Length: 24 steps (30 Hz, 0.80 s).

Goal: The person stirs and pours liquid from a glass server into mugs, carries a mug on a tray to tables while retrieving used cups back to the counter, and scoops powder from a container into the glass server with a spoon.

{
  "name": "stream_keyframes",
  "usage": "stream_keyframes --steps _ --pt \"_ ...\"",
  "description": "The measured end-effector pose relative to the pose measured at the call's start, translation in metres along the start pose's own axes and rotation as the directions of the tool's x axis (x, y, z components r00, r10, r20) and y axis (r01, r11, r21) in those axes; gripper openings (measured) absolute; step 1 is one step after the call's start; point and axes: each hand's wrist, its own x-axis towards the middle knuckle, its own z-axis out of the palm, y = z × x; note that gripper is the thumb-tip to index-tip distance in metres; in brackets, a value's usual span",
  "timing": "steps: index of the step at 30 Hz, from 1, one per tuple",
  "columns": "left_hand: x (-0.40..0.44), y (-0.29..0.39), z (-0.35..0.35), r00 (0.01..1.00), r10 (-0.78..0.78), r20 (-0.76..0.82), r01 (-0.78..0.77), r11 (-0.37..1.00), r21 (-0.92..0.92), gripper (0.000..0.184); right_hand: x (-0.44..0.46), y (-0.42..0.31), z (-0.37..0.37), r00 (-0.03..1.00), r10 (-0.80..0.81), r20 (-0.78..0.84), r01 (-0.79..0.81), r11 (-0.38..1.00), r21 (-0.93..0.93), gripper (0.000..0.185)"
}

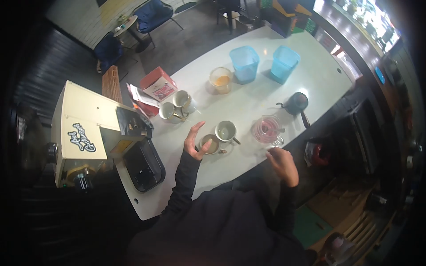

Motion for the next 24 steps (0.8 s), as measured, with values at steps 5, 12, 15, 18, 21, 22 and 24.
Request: stream_keyframes --steps 5,12,15,18,21,22,24 --pt "0.013 0.02 0.004 0.985 -0.087 0.15 0.101 0.991 -0.087 0.077 -0.001 0.001 -0.031 0.981 -0.008 -0.196 -0.024 0.986 -0.163 0.026" --pt "0.018 0.022 0.036 0.981 -0.018 0.195 0.01 0.999 0.04 0.095 0.012 -0.006 -0.03 0.927 0.085 -0.366 -0.077 0.996 0.035 0.028" --pt "0.019 0.021 0.045 0.975 -0.024 0.223 0.002 0.995 0.101 0.094 0.017 -0.01 -0.027 0.925 0.085 -0.369 -0.072 0.996 0.049 0.034" --pt "0.022 0.024 0.046 0.965 -0.068 0.253 0.031 0.989 0.147 0.093 0.023 -0.008 -0.024 0.911 0.043 -0.411 -0.052 0.999 -0.01 0.033" --pt "0.021 0.025 0.049 0.963 -0.087 0.254 0.045 0.985 0.169 0.093 0.03 -0.009 -0.024 0.907 0.032 -0.419 -0.051 0.998 -0.033 0.028" --pt "0.022 0.025 0.05 0.969 -0.058 0.24 0.009 0.98 0.199 0.092 0.032 -0.01 -0.025 0.906 0.037 -0.421 -0.055 0.998 -0.031 0.028" --pt "0.021 0.026 0.052 0.972 -0.029 0.234 -0.026 0.974 0.226 0.092 0.036 -0.012 -0.026 0.91 0.012 -0.414 -0.039 0.998 -0.057 0.025"
